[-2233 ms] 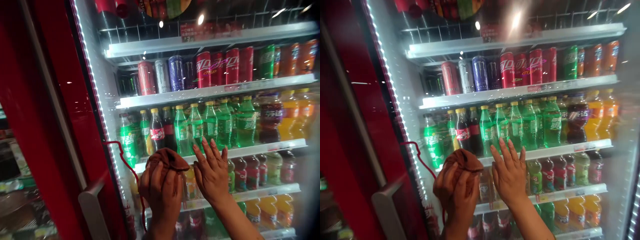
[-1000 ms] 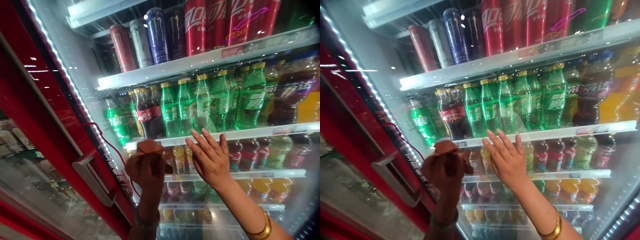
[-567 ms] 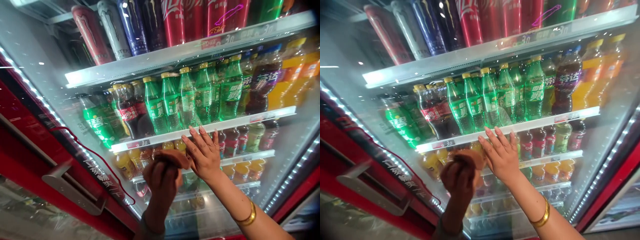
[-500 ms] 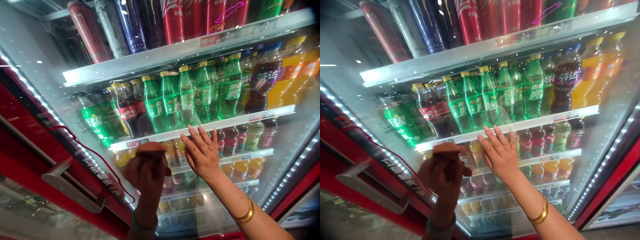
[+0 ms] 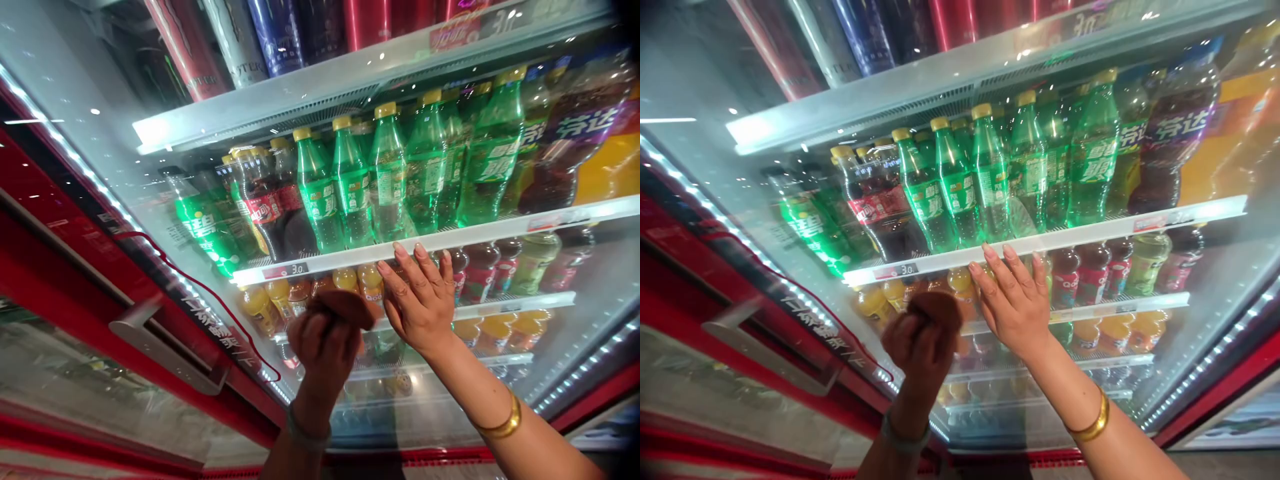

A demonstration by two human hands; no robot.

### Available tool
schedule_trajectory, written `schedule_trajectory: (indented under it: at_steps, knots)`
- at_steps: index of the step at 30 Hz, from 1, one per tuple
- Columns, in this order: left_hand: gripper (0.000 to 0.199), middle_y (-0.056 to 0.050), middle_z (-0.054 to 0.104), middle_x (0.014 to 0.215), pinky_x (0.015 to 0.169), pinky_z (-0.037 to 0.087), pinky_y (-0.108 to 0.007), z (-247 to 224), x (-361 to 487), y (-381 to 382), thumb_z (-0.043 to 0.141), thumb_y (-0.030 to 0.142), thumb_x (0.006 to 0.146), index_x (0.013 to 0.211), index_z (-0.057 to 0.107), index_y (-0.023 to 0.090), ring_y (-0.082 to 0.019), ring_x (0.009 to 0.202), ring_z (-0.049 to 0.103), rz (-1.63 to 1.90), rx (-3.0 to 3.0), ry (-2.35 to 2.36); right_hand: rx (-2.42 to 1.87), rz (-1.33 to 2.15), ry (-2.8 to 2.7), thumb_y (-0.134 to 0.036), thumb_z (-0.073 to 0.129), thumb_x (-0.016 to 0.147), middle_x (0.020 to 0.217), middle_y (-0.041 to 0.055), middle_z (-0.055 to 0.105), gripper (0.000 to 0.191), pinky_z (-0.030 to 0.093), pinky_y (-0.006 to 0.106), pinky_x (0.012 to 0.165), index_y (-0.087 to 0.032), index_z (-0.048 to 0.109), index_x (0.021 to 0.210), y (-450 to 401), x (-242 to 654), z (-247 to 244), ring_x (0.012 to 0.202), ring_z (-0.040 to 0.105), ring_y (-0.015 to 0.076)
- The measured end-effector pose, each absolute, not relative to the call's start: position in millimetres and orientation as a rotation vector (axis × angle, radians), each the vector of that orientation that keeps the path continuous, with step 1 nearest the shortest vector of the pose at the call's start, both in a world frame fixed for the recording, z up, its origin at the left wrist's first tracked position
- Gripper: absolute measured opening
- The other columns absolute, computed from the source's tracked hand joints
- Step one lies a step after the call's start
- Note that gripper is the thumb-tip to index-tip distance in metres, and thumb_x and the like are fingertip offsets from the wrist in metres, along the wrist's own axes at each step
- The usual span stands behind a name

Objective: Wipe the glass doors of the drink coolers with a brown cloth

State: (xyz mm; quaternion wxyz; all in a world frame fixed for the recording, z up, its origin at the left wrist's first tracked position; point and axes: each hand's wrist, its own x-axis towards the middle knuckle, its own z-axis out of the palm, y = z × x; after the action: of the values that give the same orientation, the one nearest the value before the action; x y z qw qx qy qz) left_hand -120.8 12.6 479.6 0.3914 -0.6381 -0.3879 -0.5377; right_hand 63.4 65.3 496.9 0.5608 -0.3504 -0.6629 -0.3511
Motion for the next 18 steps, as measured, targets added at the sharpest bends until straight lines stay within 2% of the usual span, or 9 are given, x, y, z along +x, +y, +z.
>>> schedule_trajectory:
  at_steps: [3, 5, 9, 12, 15, 18]
  knots:
    - [0.027, -0.009, 0.055, 0.111, 0.093, 0.054, -0.047, 511, -132, 21, 0.081, 0.019, 0.079, 0.103, 0.069, 0.025, -0.028, 0.113, 0.054, -1.474, -1.425, -1.076, -0.815, -0.826, -1.548, -0.022, 0.062, 0.094, 0.166, -0.0008, 0.036, 0.067, 0.017, 0.05, 0.134, -0.031, 0.041, 0.157, 66, 62, 496, 0.157, 0.03, 0.0207]
    - [0.025, -0.009, 0.055, 0.11, 0.094, 0.053, -0.048, 513, -124, 26, 0.081, 0.021, 0.079, 0.102, 0.07, 0.026, -0.028, 0.113, 0.053, -1.455, -1.44, -1.044, -0.805, -0.821, -1.551, -0.023, 0.061, 0.095, 0.167, -0.0004, 0.036, 0.064, 0.016, 0.05, 0.134, -0.03, 0.042, 0.156, 66, 62, 495, 0.157, 0.03, 0.0214]
    - [0.022, -0.003, 0.057, 0.094, 0.093, 0.052, -0.041, 468, -91, 21, 0.086, 0.02, 0.074, 0.087, 0.069, 0.029, -0.025, 0.107, 0.052, -1.335, -1.646, -0.885, -0.788, -0.811, -1.564, -0.026, 0.056, 0.098, 0.165, 0.001, 0.039, 0.06, 0.017, 0.05, 0.133, -0.031, 0.043, 0.156, 66, 63, 492, 0.157, 0.031, 0.0218]
    - [0.025, -0.001, 0.06, 0.09, 0.093, 0.051, -0.037, 435, -94, 10, 0.086, 0.016, 0.074, 0.088, 0.072, 0.03, -0.022, 0.102, 0.055, -1.227, -1.834, -0.935, -0.789, -0.813, -1.576, -0.025, 0.056, 0.098, 0.165, 0.0011, 0.041, 0.061, 0.018, 0.05, 0.133, -0.031, 0.042, 0.157, 65, 66, 489, 0.157, 0.032, 0.0214]
    - [0.026, -0.002, 0.059, 0.097, 0.089, 0.051, -0.035, 435, -131, 4, 0.085, 0.011, 0.071, 0.085, 0.069, 0.026, -0.021, 0.103, 0.056, -1.28, -1.767, -0.959, -0.795, -0.82, -1.593, -0.021, 0.058, 0.095, 0.165, 0.0, 0.039, 0.064, 0.019, 0.05, 0.133, -0.032, 0.041, 0.157, 65, 67, 486, 0.157, 0.032, 0.0209]
    - [0.031, -0.006, 0.055, 0.111, 0.094, 0.052, -0.042, 460, -167, 10, 0.084, 0.017, 0.075, 0.1, 0.069, 0.025, -0.025, 0.112, 0.055, -1.372, -1.49, -1.13, -0.782, -0.822, -1.592, -0.019, 0.061, 0.093, 0.166, 0.0003, 0.038, 0.067, 0.019, 0.05, 0.133, -0.031, 0.042, 0.156, 65, 67, 484, 0.157, 0.032, 0.0215]
